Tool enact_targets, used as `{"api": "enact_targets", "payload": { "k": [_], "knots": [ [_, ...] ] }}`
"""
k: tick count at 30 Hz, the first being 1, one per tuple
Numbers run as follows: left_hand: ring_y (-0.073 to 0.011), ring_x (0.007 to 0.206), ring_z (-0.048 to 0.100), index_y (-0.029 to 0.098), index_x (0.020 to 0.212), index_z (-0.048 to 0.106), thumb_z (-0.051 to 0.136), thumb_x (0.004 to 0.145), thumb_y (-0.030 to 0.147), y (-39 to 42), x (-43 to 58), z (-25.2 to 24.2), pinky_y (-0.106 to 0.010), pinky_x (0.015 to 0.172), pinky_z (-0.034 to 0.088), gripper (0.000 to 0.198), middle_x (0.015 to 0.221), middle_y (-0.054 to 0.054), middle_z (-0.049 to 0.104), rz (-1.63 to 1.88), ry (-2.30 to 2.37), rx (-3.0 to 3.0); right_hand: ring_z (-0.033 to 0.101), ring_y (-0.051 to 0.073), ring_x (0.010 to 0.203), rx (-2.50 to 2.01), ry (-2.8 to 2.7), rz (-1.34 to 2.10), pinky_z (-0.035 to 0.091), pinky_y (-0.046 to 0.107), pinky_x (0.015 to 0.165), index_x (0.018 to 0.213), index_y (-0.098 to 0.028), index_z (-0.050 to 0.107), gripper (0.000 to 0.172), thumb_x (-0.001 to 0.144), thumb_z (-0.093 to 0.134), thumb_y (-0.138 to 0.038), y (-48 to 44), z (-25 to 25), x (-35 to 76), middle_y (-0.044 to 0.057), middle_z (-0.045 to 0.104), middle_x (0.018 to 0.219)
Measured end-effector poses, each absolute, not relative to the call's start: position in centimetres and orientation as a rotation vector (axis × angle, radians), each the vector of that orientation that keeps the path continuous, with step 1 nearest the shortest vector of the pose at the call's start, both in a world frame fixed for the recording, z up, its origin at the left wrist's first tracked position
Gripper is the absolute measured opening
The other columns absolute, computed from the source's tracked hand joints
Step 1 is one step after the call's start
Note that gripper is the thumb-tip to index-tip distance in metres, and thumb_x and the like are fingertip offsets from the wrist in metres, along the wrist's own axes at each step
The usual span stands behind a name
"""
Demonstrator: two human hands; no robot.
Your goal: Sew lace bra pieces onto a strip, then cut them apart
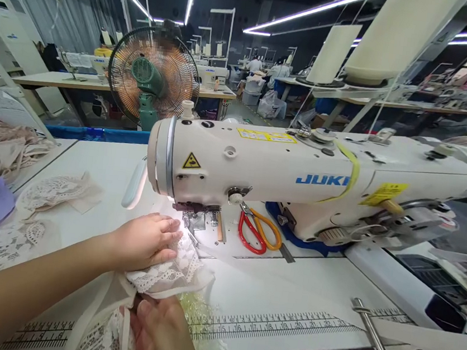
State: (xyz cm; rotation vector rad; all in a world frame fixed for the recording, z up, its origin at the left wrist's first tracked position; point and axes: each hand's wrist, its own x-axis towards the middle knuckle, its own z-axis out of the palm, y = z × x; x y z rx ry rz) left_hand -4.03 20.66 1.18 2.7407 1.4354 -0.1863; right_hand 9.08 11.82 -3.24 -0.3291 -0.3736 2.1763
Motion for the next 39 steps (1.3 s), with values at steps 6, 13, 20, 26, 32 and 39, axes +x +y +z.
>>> {"api": "enact_targets", "payload": {
  "k": [6,13,20,26,32,39],
  "knots": [
    [-0.0296,0.113,0.052,0.015,0.119,0.059,0.040,0.090,0.052,20.7,-4.2,0.4,-0.051,0.099,0.036,0.050,0.121,-0.013,0.060,-0.152,1.459,2.837,0.060,0.028,0.104,-0.371,-0.428,2.178,0.043,0.044,0.092,0.118,-0.020,0.058,0.060,0.064,0.077,-0.039,12.1,-3.0,8.6,0.011,0.069,0.104],
    [-0.0275,0.092,0.056,0.016,0.105,0.066,0.040,0.087,0.058,21.3,-4.1,0.7,-0.039,0.074,0.046,0.052,0.099,-0.013,0.060,-0.205,1.563,2.894,0.057,0.027,0.107,-0.345,-0.443,2.144,0.043,0.043,0.093,0.118,-0.021,0.057,0.054,0.068,0.073,-0.034,12.4,-3.1,8.1,0.011,0.066,0.109],
    [-0.0263,0.086,0.056,0.007,0.129,0.049,0.039,0.087,0.058,21.8,-4.0,0.7,-0.034,0.067,0.046,0.067,0.098,-0.014,0.058,-0.387,1.574,2.774,0.054,0.028,0.112,-0.280,-0.461,2.184,0.042,0.045,0.095,0.120,-0.020,0.056,0.052,0.071,0.070,-0.031,12.8,-2.6,8.0,0.011,0.064,0.113],
    [-0.0304,0.094,0.055,0.012,0.133,0.045,0.048,0.076,0.068,21.9,-4.5,1.7,-0.033,0.066,0.047,0.080,0.107,-0.017,0.054,-0.454,1.538,2.660,0.052,0.028,0.114,-0.305,-0.625,2.134,0.038,0.045,0.098,0.119,-0.019,0.058,0.048,0.075,0.063,-0.037,13.1,-1.9,7.9,0.010,0.062,0.115],
    [-0.0297,0.106,0.054,0.026,0.131,0.048,0.063,0.078,0.041,21.3,-5.7,2.8,-0.038,0.080,0.048,0.057,0.121,-0.014,0.052,-0.417,1.385,2.644,0.061,0.019,0.094,-0.725,-1.802,1.805,0.048,0.034,0.084,0.120,-0.026,0.057,0.039,0.081,0.059,-0.027,14.2,-1.9,14.3,0.007,0.065,0.107],
    [-0.0250,0.122,0.047,0.016,0.107,0.061,0.057,0.071,0.008,17.9,-4.8,1.7,-0.043,0.106,0.032,0.037,0.131,-0.009,0.054,-0.137,1.035,2.780,0.058,0.021,0.080,-0.930,-2.545,-0.168,0.047,0.030,0.060,0.125,-0.028,0.053,0.057,0.077,0.039,-0.001,20.1,-2.8,18.7,0.011,0.060,0.101]
  ]
}}
